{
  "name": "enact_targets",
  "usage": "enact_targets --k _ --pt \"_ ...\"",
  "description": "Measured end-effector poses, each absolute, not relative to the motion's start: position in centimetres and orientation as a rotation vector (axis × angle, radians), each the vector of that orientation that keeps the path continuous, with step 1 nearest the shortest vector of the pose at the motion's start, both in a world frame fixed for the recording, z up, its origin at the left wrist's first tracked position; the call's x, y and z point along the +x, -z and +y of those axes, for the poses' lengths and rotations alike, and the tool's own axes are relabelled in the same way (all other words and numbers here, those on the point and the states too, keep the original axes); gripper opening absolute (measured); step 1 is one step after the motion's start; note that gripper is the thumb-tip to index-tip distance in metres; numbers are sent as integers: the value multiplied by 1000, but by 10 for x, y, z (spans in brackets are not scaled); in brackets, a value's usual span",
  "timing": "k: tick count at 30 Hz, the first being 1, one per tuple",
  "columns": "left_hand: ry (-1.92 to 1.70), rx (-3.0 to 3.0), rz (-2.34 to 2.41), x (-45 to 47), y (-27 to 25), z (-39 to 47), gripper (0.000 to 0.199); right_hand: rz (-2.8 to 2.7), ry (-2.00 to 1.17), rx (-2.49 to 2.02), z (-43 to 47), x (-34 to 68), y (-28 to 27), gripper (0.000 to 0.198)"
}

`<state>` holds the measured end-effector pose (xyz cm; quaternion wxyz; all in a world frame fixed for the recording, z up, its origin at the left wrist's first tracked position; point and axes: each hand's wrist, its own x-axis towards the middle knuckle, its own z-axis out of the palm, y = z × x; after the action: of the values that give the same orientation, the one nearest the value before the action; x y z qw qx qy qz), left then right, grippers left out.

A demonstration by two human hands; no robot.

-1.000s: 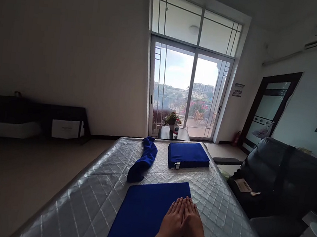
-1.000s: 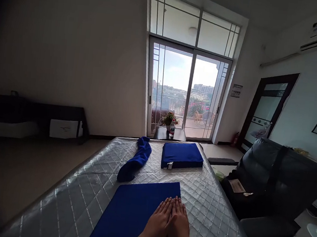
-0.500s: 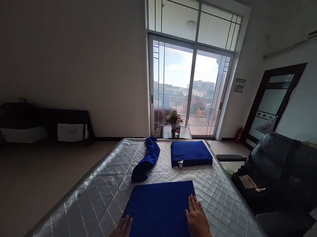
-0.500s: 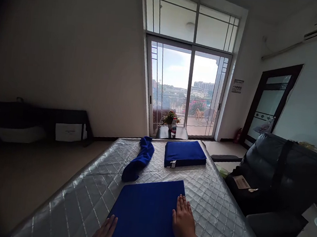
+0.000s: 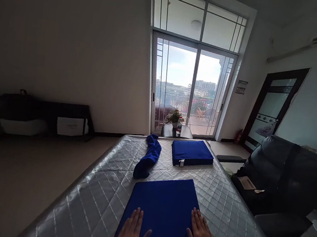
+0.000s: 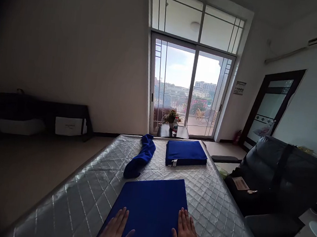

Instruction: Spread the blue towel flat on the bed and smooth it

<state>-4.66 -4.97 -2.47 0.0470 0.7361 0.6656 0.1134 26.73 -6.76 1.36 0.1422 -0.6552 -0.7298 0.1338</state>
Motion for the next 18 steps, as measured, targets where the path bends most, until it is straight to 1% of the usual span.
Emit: enact_targets --k 4,6,9,11,13,15,18 --pt "-348 2378 1545 53 -6 -44 77 -2107 -395 -1890 -68 268 -10 63" --pt "-372 2431 1340 98 -16 -43 75 -2122 -380 -1883 -68 269 -8 62" --pt "-411 2479 1224 133 -18 -41 71 -2140 -373 -1889 -68 271 -4 68" --pt "-429 2517 1234 130 -11 -41 72 -2145 -397 -1896 -68 272 -4 67" --pt "-429 2550 1286 112 -3 -43 73 -2119 -407 -1901 -68 272 -6 62" --pt "-409 2543 1418 83 3 -48 72 -2069 -381 -1890 -69 272 -10 61" --pt "-377 2472 1705 28 9 -60 69 -2025 -360 -1869 -71 272 -15 65"
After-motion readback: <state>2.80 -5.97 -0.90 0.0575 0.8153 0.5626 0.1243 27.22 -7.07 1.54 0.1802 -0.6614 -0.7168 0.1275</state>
